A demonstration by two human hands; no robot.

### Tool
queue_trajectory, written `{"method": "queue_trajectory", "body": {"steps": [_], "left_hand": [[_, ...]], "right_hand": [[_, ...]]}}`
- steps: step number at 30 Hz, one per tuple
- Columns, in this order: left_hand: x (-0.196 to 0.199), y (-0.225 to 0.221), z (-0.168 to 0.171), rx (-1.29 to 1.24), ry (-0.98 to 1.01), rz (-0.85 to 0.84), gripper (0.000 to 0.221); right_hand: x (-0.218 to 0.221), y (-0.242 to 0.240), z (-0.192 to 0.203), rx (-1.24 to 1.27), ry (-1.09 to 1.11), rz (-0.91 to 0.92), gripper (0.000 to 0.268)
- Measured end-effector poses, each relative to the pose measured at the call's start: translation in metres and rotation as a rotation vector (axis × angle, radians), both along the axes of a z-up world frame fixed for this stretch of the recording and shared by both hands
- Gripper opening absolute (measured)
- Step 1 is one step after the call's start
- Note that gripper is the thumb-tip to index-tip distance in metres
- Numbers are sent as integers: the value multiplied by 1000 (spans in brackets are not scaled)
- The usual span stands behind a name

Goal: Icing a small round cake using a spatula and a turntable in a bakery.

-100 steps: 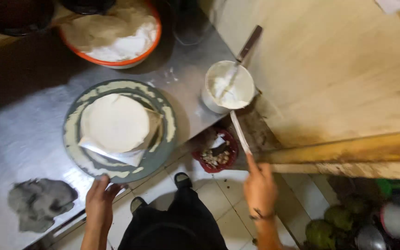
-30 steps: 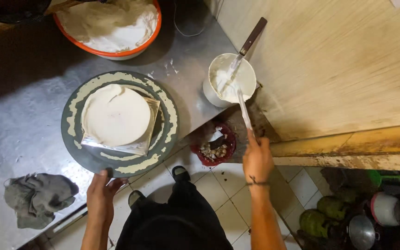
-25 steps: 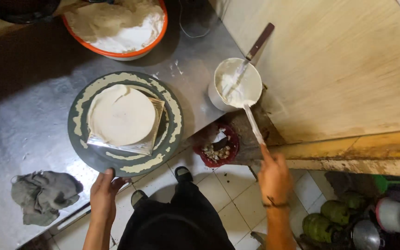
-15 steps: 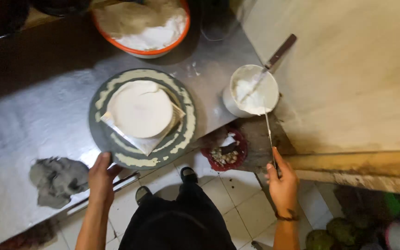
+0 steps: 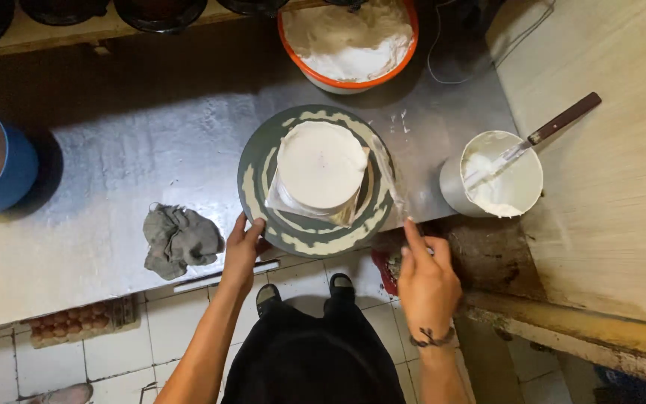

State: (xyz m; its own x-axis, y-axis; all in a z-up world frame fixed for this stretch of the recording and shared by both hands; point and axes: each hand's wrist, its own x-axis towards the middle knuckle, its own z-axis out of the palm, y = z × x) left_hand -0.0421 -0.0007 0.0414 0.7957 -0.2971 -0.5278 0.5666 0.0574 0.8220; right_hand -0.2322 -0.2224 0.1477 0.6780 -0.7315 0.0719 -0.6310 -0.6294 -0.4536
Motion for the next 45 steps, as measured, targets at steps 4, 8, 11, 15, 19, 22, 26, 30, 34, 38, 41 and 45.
{"method": "queue_trajectory", "body": {"steps": [4,8,11,15,19,22,26,30,34,38,41,45], "left_hand": [[-5,7,-20,9,-6,-10,60],[-6,5,-4,-10,26,-22,61],[-5,4,1,-14,30,-24,63],[-5,5,-4,-14,12,-45,64],[-5,4,-3,-4,24,-43,65],[-6,5,-6,-15,3,-46,66],[-7,4,-1,-3,9,-61,66],[-8,7,-22,-34,12,-47,66],[-10,9,-27,-3,28,-64,66],[-26,19,-50,-168,186,16,62],[-57,20,-86,-151,260,-182,54],[-97,-41,-68,-242,388,-741,49]], "right_hand": [[12,11,1,-139,-119,79,44],[16,14,2,-123,-93,64,45],[19,15,1,-126,-88,72,44],[24,21,2,-123,-40,79,44],[25,27,1,-102,-64,106,46],[28,30,1,-99,-44,120,48],[29,33,2,-44,-34,125,50],[28,34,-1,13,-78,147,49],[13,15,-9,39,-313,366,52],[-18,-14,-10,1270,-151,258,56],[-46,-43,-29,1379,-374,116,53],[-87,-92,-67,506,-393,-297,53]]}}
